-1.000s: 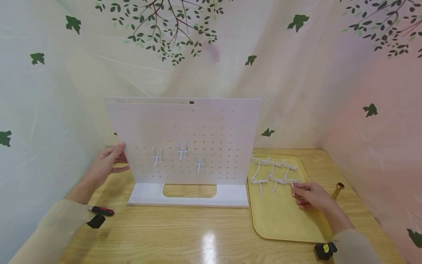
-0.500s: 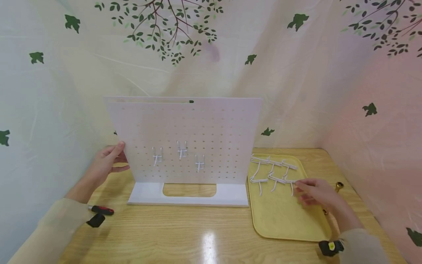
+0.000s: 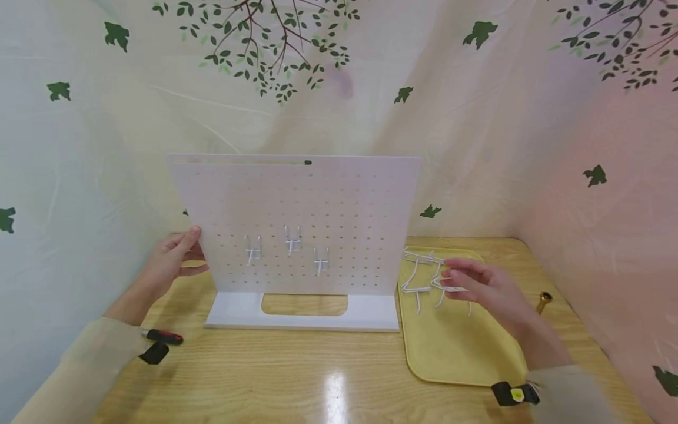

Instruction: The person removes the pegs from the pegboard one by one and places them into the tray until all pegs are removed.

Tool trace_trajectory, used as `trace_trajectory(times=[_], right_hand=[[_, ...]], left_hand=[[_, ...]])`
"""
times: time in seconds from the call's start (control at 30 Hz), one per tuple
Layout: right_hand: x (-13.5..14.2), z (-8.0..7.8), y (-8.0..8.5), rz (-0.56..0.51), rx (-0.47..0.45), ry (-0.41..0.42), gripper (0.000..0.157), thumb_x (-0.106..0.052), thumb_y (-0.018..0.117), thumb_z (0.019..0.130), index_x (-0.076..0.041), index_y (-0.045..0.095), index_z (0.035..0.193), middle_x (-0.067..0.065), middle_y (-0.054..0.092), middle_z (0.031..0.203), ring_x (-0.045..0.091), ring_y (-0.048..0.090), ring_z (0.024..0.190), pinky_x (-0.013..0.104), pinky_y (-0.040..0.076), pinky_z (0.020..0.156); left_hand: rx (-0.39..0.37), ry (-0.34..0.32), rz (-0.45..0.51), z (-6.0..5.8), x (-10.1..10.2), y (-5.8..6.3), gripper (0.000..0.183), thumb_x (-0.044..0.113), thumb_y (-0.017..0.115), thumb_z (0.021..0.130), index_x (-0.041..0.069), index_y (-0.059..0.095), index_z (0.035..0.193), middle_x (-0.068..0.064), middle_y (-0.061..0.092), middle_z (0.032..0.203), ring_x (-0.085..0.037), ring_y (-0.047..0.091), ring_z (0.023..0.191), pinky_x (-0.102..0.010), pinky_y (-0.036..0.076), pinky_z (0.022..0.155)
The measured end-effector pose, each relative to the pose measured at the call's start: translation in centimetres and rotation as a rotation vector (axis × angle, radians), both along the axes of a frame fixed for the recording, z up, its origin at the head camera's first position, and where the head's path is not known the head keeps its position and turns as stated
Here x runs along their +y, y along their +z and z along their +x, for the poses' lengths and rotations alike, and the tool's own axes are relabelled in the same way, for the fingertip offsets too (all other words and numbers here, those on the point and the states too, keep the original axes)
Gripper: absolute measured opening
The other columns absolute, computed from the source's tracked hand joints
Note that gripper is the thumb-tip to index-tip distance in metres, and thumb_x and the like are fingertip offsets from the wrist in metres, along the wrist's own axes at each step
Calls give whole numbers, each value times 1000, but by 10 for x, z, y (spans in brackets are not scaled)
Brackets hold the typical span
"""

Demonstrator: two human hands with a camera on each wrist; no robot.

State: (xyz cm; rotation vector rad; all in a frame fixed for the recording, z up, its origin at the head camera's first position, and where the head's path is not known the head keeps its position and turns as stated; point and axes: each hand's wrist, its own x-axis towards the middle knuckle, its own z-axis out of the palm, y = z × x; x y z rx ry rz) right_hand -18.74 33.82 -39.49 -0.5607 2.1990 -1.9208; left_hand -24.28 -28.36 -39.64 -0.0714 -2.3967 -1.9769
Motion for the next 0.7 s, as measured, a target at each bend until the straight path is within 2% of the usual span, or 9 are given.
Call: trace_trajectory(times=[0.07,0.13,0.27,0.4,0.53,0.63,0.7], right_hand=[[-13,1,-1,-60,34,40,33,-1,45,108,4,50,140,8,63,131,24,65,117,42,57,93],[-27,1,-4,-75,58,70,34,1,44,108,8,46,141,10,59,136,25,64,120,43,56,94],[-57,3,-10,-60,24,106,38,-3,47,108,8,42,145,15,53,144,29,60,125,45,55,95],[-85,4,-12,-98,-58,173,47,-8,46,109,6,32,152,25,39,155,29,54,133,45,53,100],[-106,2,-15,-196,-171,300,52,-11,36,112,1,17,159,27,20,163,30,41,143,45,46,108],[-119,-2,-17,-258,-271,342,55,-15,35,113,1,12,159,27,16,164,35,38,144,48,43,111],[-128,-5,-18,-286,-329,335,56,-17,37,113,2,12,159,28,18,163,37,40,142,50,43,110]], left_hand=[[1,-3,-1,0,0,0,47,56,56,99,10,68,102,-5,67,96,-16,67,88,-40,62,79],[3,-5,-6,0,0,1,48,56,56,100,9,68,103,-4,67,96,-16,67,88,-41,61,79],[-1,-6,-7,0,0,1,50,56,57,99,7,68,104,-6,67,97,-17,67,89,-42,61,80],[-2,-5,-3,-1,0,0,52,56,57,99,5,68,104,-7,66,98,-18,67,89,-42,61,80],[1,-6,2,-1,-1,-1,50,55,57,99,7,68,104,-5,66,97,-18,67,88,-41,61,79],[2,-10,6,0,-1,-1,49,55,57,100,8,69,104,-6,66,98,-18,67,89,-41,61,79],[1,-11,9,0,-1,0,49,55,57,100,7,69,105,-7,66,98,-18,67,89,-41,61,80]])
